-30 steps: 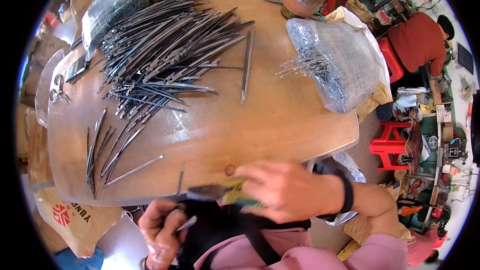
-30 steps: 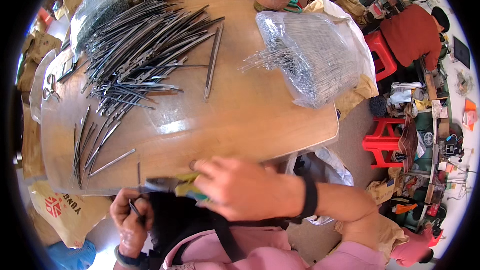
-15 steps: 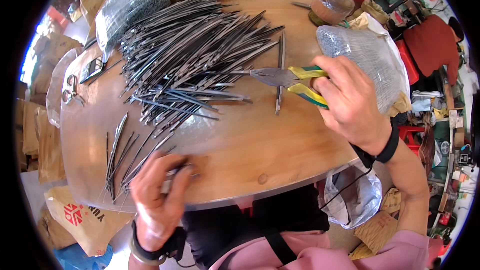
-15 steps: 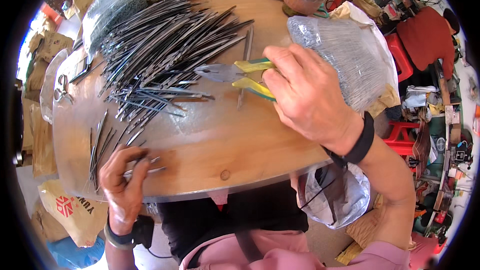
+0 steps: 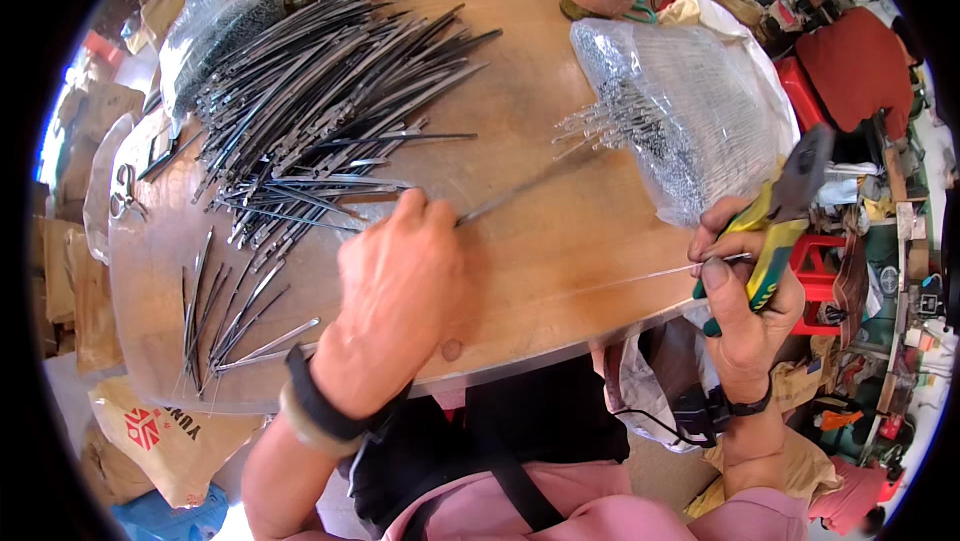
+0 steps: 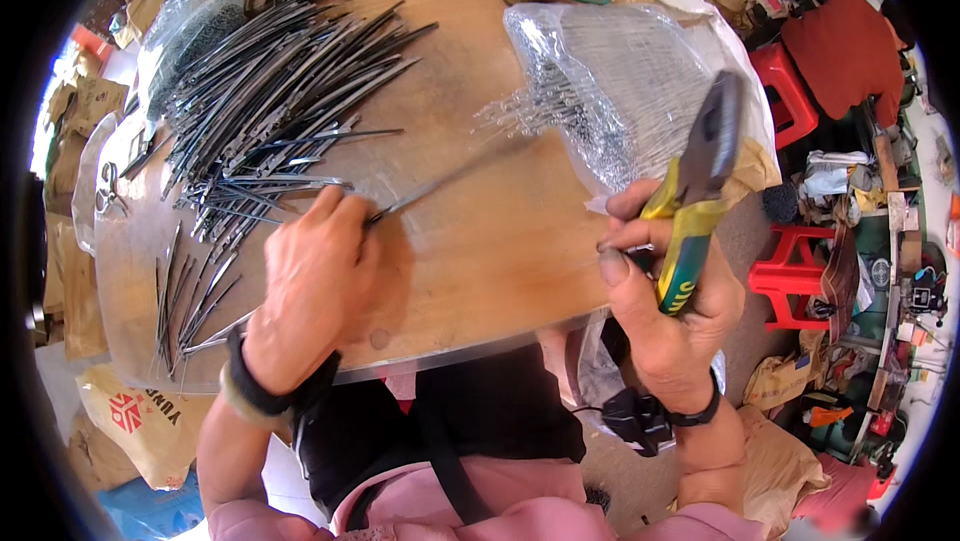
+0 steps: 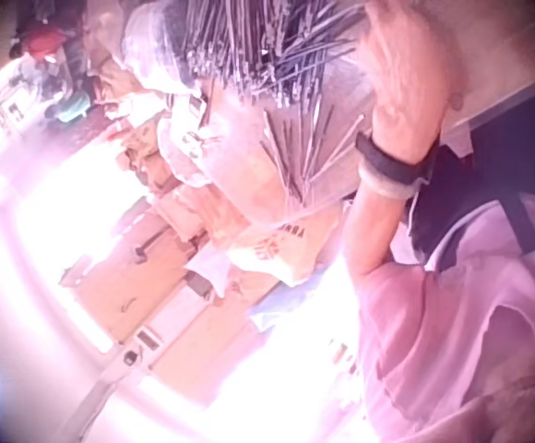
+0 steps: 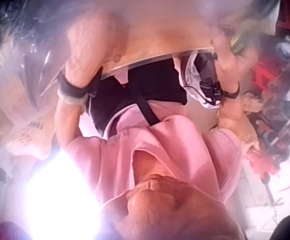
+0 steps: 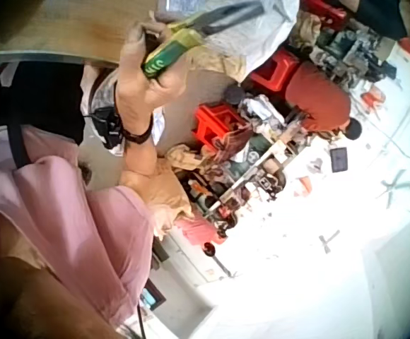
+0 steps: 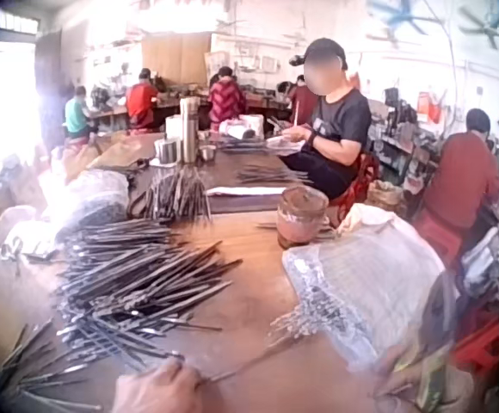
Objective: The person assembles metal rods by picking them from a pile and using pliers to secure or join them together on a work table.
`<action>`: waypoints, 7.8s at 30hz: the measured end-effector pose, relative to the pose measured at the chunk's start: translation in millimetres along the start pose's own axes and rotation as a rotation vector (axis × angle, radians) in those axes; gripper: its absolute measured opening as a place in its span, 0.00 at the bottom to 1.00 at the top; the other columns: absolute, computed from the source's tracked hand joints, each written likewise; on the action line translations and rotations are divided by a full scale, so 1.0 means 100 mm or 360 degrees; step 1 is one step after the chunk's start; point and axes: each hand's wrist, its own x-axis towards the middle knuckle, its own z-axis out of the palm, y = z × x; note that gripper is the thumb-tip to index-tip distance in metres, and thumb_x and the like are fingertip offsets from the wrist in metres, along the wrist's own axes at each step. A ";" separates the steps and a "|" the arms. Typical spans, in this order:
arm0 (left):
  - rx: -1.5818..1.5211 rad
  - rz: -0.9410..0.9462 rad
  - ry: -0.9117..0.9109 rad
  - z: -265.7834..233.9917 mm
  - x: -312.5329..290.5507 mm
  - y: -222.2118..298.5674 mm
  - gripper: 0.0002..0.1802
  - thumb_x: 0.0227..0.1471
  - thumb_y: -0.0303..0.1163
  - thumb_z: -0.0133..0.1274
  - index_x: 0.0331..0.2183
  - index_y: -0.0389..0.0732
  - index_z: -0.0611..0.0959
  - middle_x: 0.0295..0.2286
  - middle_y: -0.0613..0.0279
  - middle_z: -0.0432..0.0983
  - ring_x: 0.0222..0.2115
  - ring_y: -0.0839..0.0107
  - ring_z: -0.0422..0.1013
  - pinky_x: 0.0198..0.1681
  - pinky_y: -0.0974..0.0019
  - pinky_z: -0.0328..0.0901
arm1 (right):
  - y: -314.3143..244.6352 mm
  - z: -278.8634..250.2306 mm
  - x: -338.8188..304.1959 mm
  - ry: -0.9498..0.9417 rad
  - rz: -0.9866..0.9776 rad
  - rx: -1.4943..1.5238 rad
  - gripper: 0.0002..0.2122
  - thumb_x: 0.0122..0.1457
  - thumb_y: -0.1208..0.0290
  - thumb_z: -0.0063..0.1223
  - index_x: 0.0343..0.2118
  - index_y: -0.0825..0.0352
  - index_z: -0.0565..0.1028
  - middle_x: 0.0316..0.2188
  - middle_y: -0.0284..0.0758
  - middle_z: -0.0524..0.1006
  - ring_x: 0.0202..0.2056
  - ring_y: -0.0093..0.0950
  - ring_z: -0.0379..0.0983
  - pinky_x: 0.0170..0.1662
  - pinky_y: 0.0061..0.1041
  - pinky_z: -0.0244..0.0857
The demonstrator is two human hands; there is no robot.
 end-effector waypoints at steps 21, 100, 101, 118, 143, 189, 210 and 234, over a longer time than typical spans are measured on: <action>-0.4175 -0.0897 -0.0550 0.00 -1.46 0.01 0.24 0.40 0.18 0.54 0.44 0.30 0.76 0.25 0.45 0.75 0.14 0.58 0.69 0.14 0.65 0.61 | -0.11 0.29 -0.49 -0.0076 0.0861 0.1230 0.09 0.56 0.71 0.59 0.35 0.67 0.72 0.43 0.39 0.67 0.35 0.27 0.66 0.35 0.26 0.63; -0.2648 -0.0596 0.0036 0.09 -1.49 0.14 0.03 0.59 0.20 0.49 0.36 0.33 0.77 0.19 0.69 0.69 0.16 0.86 0.59 0.19 0.79 0.54 | -0.12 0.47 -0.61 -0.1413 -0.0037 -0.0336 0.17 0.40 0.72 0.68 0.34 0.70 0.77 0.47 0.41 0.71 0.43 0.39 0.73 0.45 0.35 0.67; -0.2582 -0.0543 0.0048 0.09 -1.48 0.15 0.03 0.58 0.20 0.49 0.36 0.33 0.77 0.19 0.69 0.70 0.16 0.86 0.60 0.20 0.80 0.55 | -0.13 0.47 -0.61 -0.1469 -0.0054 -0.0363 0.16 0.40 0.72 0.68 0.34 0.70 0.77 0.47 0.41 0.71 0.43 0.39 0.73 0.45 0.35 0.68; -0.1632 -0.1133 0.0854 -0.19 -1.86 -0.71 0.02 0.54 0.21 0.49 0.30 0.35 0.76 0.18 0.68 0.69 0.13 0.84 0.61 0.15 0.79 0.53 | -0.09 0.58 0.12 -0.1198 -0.0590 -0.1008 0.10 0.47 0.70 0.65 0.28 0.69 0.75 0.45 0.45 0.74 0.39 0.42 0.76 0.39 0.37 0.72; 0.0216 0.0278 0.0862 -0.40 0.49 -0.95 0.04 0.49 0.24 0.56 0.30 0.35 0.79 0.28 0.53 0.68 0.32 0.51 0.69 0.34 0.56 0.64 | -0.02 0.22 0.06 -0.0138 0.0017 -0.0002 0.08 0.51 0.76 0.64 0.33 0.71 0.78 0.42 0.42 0.74 0.37 0.27 0.71 0.42 0.28 0.66; -0.2325 -0.0960 -0.0339 0.14 -1.53 -0.12 0.07 0.49 0.18 0.58 0.34 0.28 0.80 0.23 0.56 0.78 0.19 0.74 0.73 0.23 0.75 0.67 | -0.13 0.36 -0.10 -0.0868 -0.0222 -0.0561 0.08 0.45 0.75 0.64 0.27 0.70 0.77 0.35 0.37 0.73 0.34 0.30 0.73 0.37 0.26 0.66; -0.2211 -0.0932 -0.0633 0.06 -1.50 0.01 0.01 0.51 0.17 0.56 0.29 0.30 0.80 0.21 0.65 0.75 0.20 0.83 0.68 0.23 0.77 0.63 | 0.00 0.64 -0.12 -0.1167 -0.0796 -0.0673 0.13 0.31 0.76 0.57 0.25 0.71 0.73 0.38 0.40 0.72 0.35 0.37 0.70 0.47 0.46 0.56; -0.3159 -0.1226 -0.0839 0.17 -1.31 0.06 0.09 0.58 0.31 0.52 0.37 0.35 0.77 0.18 0.63 0.67 0.13 0.76 0.60 0.15 0.72 0.53 | -0.01 0.75 -0.31 -0.1070 -0.0815 -0.0730 0.14 0.30 0.74 0.59 0.26 0.66 0.76 0.40 0.35 0.74 0.42 0.37 0.69 0.47 0.44 0.57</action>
